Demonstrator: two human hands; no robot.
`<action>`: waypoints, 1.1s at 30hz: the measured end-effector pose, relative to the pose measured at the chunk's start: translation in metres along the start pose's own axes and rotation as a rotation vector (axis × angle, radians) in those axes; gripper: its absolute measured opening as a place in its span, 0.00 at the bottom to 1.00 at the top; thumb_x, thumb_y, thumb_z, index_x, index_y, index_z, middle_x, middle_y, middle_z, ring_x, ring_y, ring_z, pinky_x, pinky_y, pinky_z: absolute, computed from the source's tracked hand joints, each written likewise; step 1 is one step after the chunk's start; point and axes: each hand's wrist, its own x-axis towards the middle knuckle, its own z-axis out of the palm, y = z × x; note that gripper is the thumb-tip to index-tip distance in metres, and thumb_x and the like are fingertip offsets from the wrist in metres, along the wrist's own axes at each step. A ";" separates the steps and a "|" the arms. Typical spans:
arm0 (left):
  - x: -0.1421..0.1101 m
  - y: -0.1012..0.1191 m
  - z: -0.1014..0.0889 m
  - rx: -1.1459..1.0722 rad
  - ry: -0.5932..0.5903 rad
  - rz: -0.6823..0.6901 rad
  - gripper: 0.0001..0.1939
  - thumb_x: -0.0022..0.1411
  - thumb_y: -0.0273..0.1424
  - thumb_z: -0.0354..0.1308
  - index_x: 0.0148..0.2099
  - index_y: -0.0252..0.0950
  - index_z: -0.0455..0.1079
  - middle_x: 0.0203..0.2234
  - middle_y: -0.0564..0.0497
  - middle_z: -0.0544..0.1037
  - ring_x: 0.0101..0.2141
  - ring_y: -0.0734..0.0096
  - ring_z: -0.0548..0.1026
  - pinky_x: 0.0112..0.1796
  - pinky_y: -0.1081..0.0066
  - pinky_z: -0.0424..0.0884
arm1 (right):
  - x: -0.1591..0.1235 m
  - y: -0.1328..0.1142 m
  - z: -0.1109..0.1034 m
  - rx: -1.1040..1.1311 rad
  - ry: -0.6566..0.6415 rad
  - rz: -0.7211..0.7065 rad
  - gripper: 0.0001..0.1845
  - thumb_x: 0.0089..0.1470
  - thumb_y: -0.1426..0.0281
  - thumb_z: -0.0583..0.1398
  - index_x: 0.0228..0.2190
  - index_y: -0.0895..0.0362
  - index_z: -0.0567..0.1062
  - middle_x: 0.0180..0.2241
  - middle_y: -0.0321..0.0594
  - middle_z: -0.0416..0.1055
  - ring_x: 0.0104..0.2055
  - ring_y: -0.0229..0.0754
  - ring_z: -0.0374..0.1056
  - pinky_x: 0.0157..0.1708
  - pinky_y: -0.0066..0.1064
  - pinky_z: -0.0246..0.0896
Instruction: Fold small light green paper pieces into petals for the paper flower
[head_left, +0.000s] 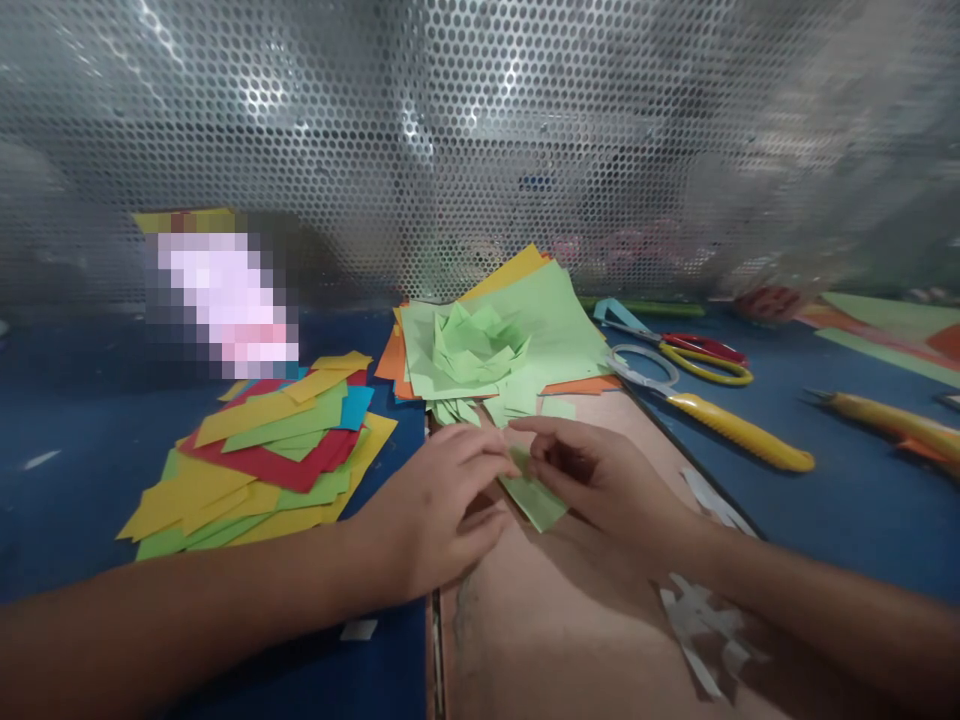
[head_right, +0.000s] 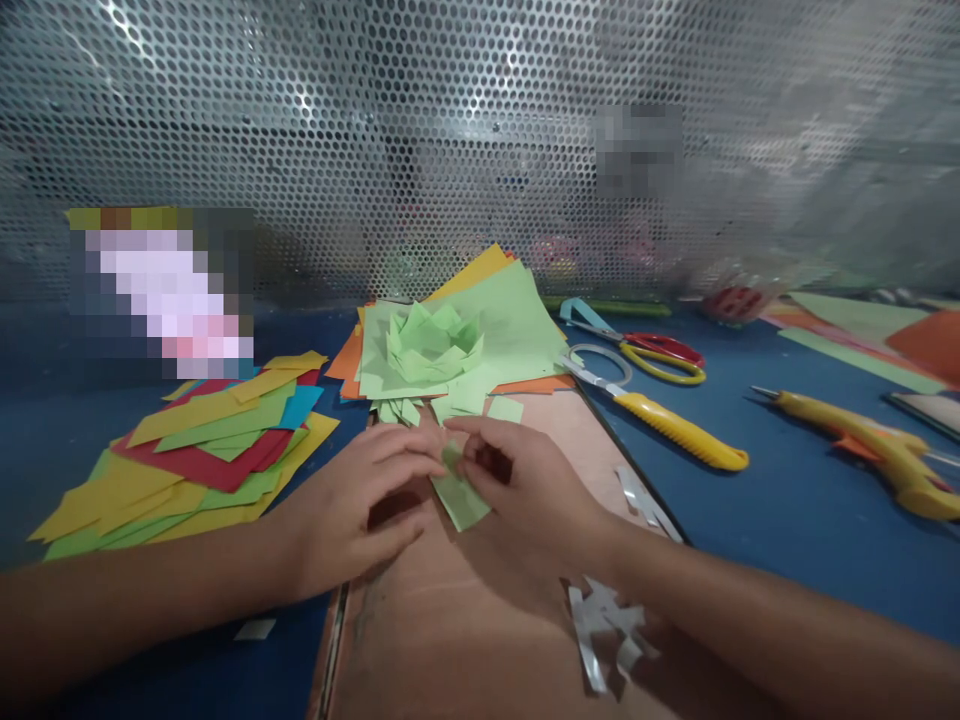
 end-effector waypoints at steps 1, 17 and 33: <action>0.000 0.001 -0.001 0.068 -0.036 0.038 0.10 0.59 0.26 0.52 0.45 0.33 0.67 0.44 0.44 0.69 0.47 0.60 0.65 0.48 0.59 0.64 | 0.000 0.000 -0.001 -0.028 -0.005 -0.007 0.17 0.55 0.72 0.55 0.47 0.54 0.70 0.26 0.34 0.68 0.25 0.35 0.62 0.24 0.24 0.59; 0.000 0.004 -0.002 0.343 -0.051 0.164 0.13 0.63 0.27 0.47 0.44 0.30 0.71 0.41 0.40 0.71 0.45 0.58 0.66 0.46 0.59 0.65 | 0.010 0.006 -0.003 -0.109 0.025 0.013 0.12 0.52 0.70 0.59 0.40 0.55 0.77 0.23 0.35 0.70 0.23 0.35 0.62 0.21 0.24 0.58; 0.001 0.003 0.001 0.288 -0.107 0.094 0.12 0.62 0.27 0.47 0.43 0.32 0.69 0.42 0.42 0.69 0.45 0.58 0.65 0.48 0.57 0.63 | 0.009 0.002 -0.004 -0.048 0.004 -0.060 0.07 0.52 0.73 0.59 0.32 0.54 0.78 0.31 0.36 0.76 0.31 0.37 0.70 0.31 0.26 0.64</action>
